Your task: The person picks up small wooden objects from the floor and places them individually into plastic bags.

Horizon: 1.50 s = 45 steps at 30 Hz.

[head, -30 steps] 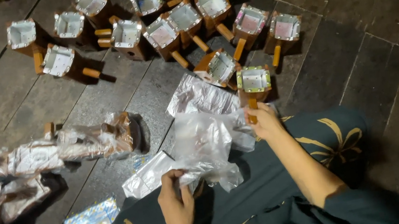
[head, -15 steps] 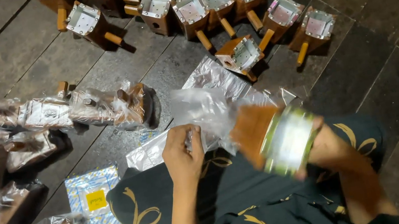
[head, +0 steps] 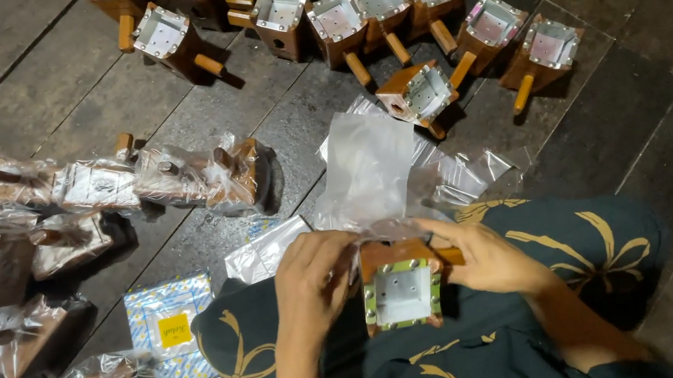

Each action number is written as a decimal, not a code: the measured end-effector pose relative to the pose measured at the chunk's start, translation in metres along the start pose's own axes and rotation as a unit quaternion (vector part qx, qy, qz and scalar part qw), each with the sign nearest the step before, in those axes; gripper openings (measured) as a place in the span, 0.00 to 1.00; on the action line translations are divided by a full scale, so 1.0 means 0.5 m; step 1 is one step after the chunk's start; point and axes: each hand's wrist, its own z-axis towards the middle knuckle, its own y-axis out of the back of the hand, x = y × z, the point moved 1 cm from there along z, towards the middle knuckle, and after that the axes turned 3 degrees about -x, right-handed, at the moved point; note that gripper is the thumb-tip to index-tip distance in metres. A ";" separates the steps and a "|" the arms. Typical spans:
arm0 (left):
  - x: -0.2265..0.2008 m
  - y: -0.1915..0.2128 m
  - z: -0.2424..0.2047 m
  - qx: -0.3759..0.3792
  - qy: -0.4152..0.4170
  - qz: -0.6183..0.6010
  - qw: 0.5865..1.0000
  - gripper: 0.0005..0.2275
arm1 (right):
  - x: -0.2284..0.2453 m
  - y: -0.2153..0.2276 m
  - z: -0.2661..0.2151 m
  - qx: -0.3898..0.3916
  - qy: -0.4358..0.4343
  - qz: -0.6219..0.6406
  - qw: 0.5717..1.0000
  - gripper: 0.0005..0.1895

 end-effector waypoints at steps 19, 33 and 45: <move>0.040 -0.017 -0.080 -0.069 0.197 -0.212 0.955 0.05 | -0.106 -0.068 0.050 -0.095 0.047 0.313 0.944 0.47; -0.004 0.034 -0.117 0.019 0.160 -0.282 0.946 0.12 | 0.010 -0.125 0.128 -0.055 -0.046 -0.221 0.973 0.44; 0.084 0.003 -0.180 -0.154 0.315 -0.255 0.901 0.05 | 0.134 -0.222 0.249 0.123 -0.075 -0.421 0.895 0.52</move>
